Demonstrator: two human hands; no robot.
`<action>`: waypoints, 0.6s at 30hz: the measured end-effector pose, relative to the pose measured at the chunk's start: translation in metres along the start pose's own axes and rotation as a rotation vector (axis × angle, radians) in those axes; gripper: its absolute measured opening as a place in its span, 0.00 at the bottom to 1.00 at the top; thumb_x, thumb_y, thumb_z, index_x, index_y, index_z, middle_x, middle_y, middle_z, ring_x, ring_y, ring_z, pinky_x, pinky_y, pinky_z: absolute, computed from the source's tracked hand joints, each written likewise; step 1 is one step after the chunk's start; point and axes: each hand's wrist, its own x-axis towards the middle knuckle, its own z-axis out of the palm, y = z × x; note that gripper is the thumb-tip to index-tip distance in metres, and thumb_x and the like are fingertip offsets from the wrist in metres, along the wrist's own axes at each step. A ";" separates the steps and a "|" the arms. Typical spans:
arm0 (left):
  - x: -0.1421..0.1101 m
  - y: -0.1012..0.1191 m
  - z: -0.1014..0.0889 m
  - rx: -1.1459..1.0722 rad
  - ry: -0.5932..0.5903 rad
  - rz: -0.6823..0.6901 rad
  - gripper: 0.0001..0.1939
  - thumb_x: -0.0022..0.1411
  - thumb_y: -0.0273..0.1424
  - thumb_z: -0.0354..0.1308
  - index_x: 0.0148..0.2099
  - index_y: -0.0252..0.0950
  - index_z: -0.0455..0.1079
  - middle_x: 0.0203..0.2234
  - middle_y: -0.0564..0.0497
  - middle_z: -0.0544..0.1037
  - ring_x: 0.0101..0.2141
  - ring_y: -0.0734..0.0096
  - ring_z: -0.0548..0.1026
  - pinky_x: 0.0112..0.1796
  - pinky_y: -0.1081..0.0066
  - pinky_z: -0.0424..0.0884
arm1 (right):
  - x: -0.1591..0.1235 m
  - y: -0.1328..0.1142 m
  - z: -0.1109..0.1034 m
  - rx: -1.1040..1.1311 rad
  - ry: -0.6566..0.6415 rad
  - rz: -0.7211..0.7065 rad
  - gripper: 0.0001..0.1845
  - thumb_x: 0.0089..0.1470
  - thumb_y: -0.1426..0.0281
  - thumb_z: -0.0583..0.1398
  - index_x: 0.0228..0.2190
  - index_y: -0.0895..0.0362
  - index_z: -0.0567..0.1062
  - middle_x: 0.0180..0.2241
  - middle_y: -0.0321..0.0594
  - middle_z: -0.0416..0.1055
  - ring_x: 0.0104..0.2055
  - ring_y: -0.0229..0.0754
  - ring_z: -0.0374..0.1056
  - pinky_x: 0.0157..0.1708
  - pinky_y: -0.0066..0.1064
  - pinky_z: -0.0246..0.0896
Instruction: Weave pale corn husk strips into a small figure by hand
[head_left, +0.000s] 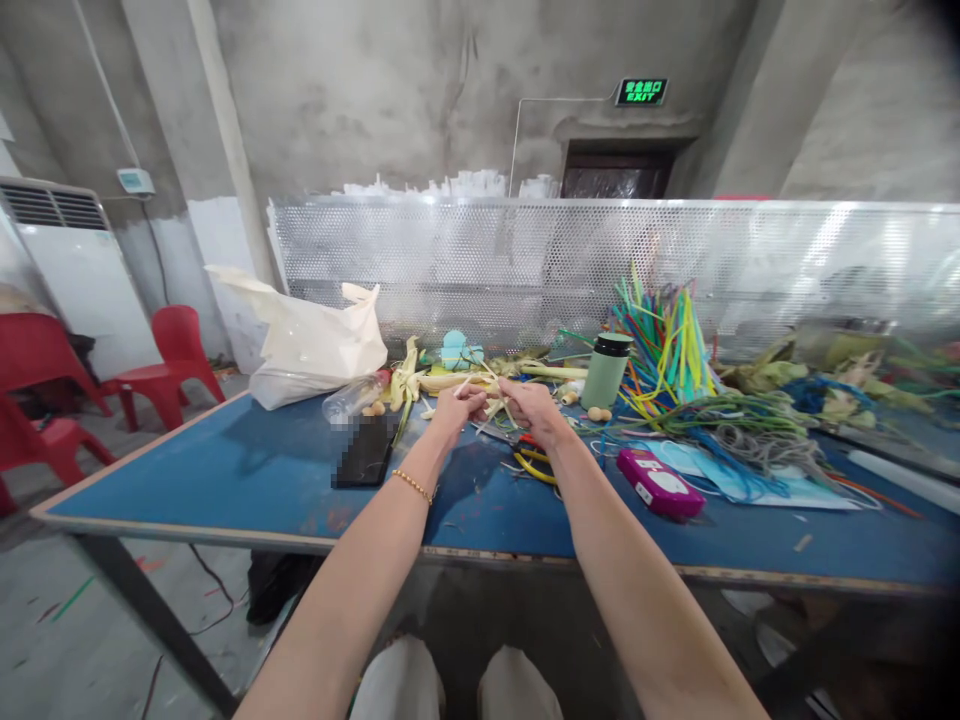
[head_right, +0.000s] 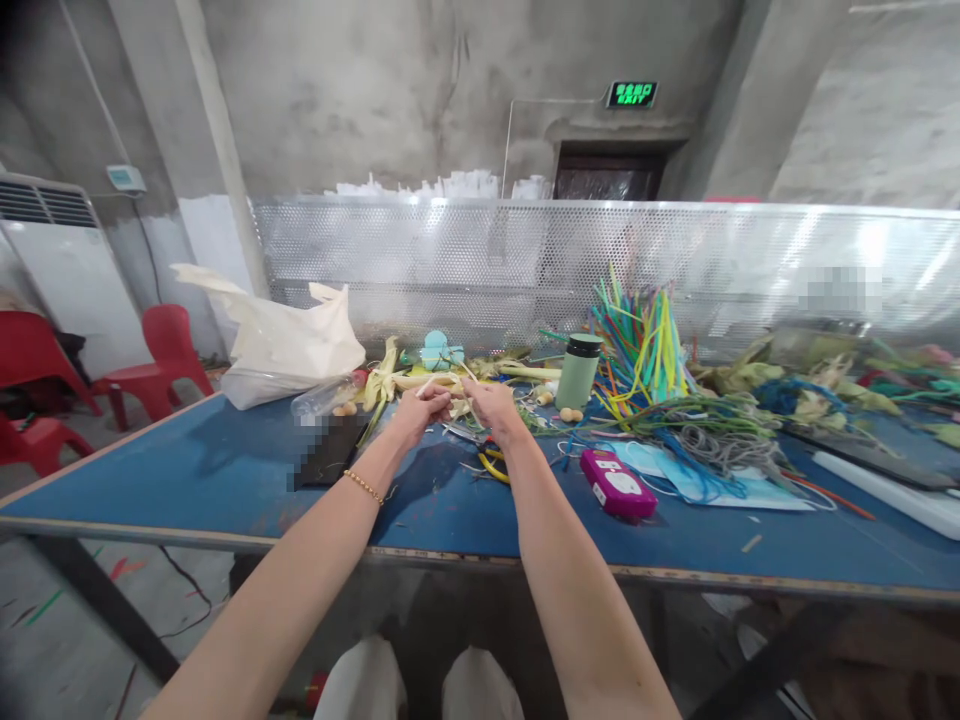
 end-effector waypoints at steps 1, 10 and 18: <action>-0.001 0.000 0.000 0.000 -0.009 -0.011 0.13 0.47 0.32 0.74 0.30 0.32 0.75 0.20 0.52 0.76 0.19 0.75 0.71 0.25 0.73 0.65 | -0.001 0.000 0.000 0.113 -0.056 0.050 0.28 0.42 0.47 0.69 0.18 0.53 0.62 0.12 0.23 0.46 0.14 0.28 0.40 0.15 0.25 0.34; -0.002 -0.001 0.000 -0.141 -0.025 -0.151 0.16 0.44 0.31 0.76 0.33 0.30 0.76 0.21 0.50 0.77 0.21 0.73 0.74 0.27 0.72 0.66 | -0.004 -0.004 0.003 0.469 -0.072 0.012 0.29 0.30 0.59 0.76 0.21 0.54 0.63 0.14 0.22 0.54 0.14 0.25 0.44 0.13 0.21 0.38; -0.004 0.006 0.006 -0.184 -0.010 -0.251 0.08 0.49 0.23 0.71 0.31 0.28 0.74 0.22 0.47 0.78 0.21 0.73 0.74 0.27 0.72 0.66 | -0.008 -0.005 0.005 0.314 0.061 -0.092 0.25 0.33 0.55 0.74 0.26 0.56 0.72 0.16 0.28 0.65 0.17 0.32 0.57 0.15 0.25 0.53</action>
